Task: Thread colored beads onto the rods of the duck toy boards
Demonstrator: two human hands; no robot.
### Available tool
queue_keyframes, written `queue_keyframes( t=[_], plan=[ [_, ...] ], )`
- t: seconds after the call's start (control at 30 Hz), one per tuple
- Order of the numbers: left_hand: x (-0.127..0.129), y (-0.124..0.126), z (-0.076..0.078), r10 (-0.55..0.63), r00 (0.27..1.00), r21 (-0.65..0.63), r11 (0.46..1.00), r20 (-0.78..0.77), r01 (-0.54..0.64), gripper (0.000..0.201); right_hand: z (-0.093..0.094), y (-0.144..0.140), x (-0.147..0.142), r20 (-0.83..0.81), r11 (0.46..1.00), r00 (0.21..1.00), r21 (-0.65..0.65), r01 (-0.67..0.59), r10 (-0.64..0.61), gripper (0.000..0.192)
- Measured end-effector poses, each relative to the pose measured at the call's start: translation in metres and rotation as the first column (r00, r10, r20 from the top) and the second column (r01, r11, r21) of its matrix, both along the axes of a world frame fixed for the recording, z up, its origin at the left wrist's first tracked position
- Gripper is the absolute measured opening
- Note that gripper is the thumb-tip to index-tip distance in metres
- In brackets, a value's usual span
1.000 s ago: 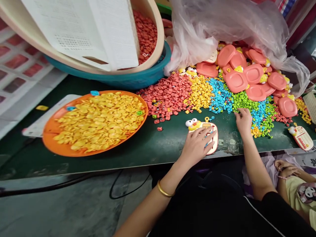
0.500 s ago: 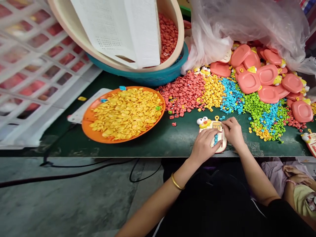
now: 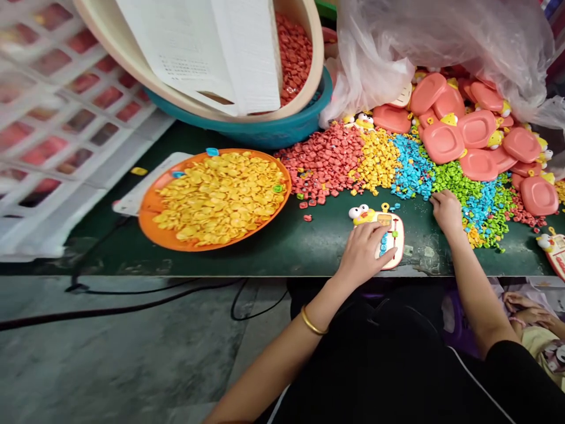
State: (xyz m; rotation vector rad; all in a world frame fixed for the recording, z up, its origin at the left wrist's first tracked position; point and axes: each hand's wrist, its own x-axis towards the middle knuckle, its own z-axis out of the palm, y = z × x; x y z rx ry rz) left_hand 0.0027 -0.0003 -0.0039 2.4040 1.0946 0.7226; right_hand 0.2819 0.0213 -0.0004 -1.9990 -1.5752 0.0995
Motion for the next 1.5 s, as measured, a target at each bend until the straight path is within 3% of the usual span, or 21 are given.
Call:
queue_keyframes(
  t=[0.1,0.17,0.27,0.37,0.43,0.53,0.6,0.7,0.73,0.83,0.9,1.0,1.07,1.17,1.23,1.33,1.5],
  plan=[
    [0.000,-0.001,0.001,0.003,1.000,0.001,1.000,-0.024,-0.002,0.054,0.003,-0.017,-0.025,-0.036,0.998,0.999,0.055,-0.032,0.034,0.020],
    [0.000,0.000,0.003,-0.042,0.997,0.017,0.999,-0.069,0.043,0.059,0.002,-0.027,-0.051,-0.127,0.987,0.982,0.099,-0.126,0.138,0.022],
    [-0.001,0.000,0.006,-0.114,0.986,0.040,0.992,-0.121,0.119,0.048,-0.006,-0.033,-0.088,-0.221,0.959,0.936,0.136,-0.249,0.274,0.026],
    [-0.001,0.001,0.006,-0.113,0.988,0.034,0.992,-0.101,0.117,0.039,-0.012,-0.036,-0.106,-0.171,0.949,0.935,0.100,-0.298,0.311,0.030],
    [0.000,0.002,0.006,-0.079,0.994,0.004,0.997,-0.072,0.079,0.042,-0.012,-0.040,-0.105,-0.134,0.935,0.926,0.077,-0.346,0.353,0.031],
    [0.006,0.007,0.008,-0.013,0.997,-0.027,1.000,-0.079,0.011,0.072,-0.006,-0.038,-0.084,-0.128,0.912,0.902,0.051,-0.408,0.411,0.029],
    [0.010,0.011,0.010,-0.022,0.993,-0.004,1.000,-0.117,0.022,0.085,-0.001,-0.025,-0.060,-0.115,0.951,0.945,0.083,-0.297,0.305,0.028],
    [0.013,0.015,0.008,-0.081,0.986,0.057,0.994,-0.142,0.090,0.072,0.001,0.003,-0.019,-0.043,0.991,0.999,0.130,0.024,-0.018,0.028],
    [0.013,0.015,0.007,-0.098,0.986,0.075,0.991,-0.136,0.109,0.064,0.000,0.011,-0.008,-0.007,0.992,0.997,0.103,0.077,-0.077,0.027],
    [0.010,0.014,0.003,-0.118,0.988,0.112,0.985,-0.104,0.130,0.054,-0.005,0.019,0.011,0.087,0.997,0.994,-0.036,0.066,-0.062,0.024],
    [0.009,0.013,0.001,-0.112,0.991,0.110,0.987,-0.079,0.120,0.057,-0.005,0.011,0.008,0.107,0.999,0.994,-0.035,0.035,-0.031,0.023],
    [0.010,0.013,0.003,-0.106,0.994,0.067,0.992,-0.032,0.108,0.062,-0.003,-0.010,-0.018,0.060,0.991,0.998,0.137,-0.011,0.002,0.022],
    [0.012,0.013,0.005,-0.102,0.995,0.033,0.994,-0.015,0.102,0.059,-0.002,-0.020,-0.045,-0.036,0.972,0.994,0.219,-0.090,0.100,0.023],
    [0.012,0.012,0.005,-0.076,0.997,0.005,0.997,-0.022,0.076,0.057,-0.004,-0.025,-0.082,-0.184,0.953,0.945,0.190,-0.236,0.271,0.024],
    [0.012,0.011,0.005,-0.060,0.998,-0.006,0.998,-0.033,0.060,0.057,-0.007,-0.023,-0.095,-0.228,0.952,0.927,0.141,-0.270,0.297,0.024],
    [0.012,0.010,0.006,-0.044,0.999,-0.020,0.999,-0.031,0.043,0.062,-0.010,-0.026,-0.096,-0.206,0.938,0.916,0.108,-0.330,0.346,0.025],
    [0.013,0.012,0.006,-0.042,0.998,0.000,0.999,-0.042,0.042,0.090,-0.004,-0.031,-0.079,-0.186,0.885,0.865,0.093,-0.456,0.465,0.027]
  ],
)
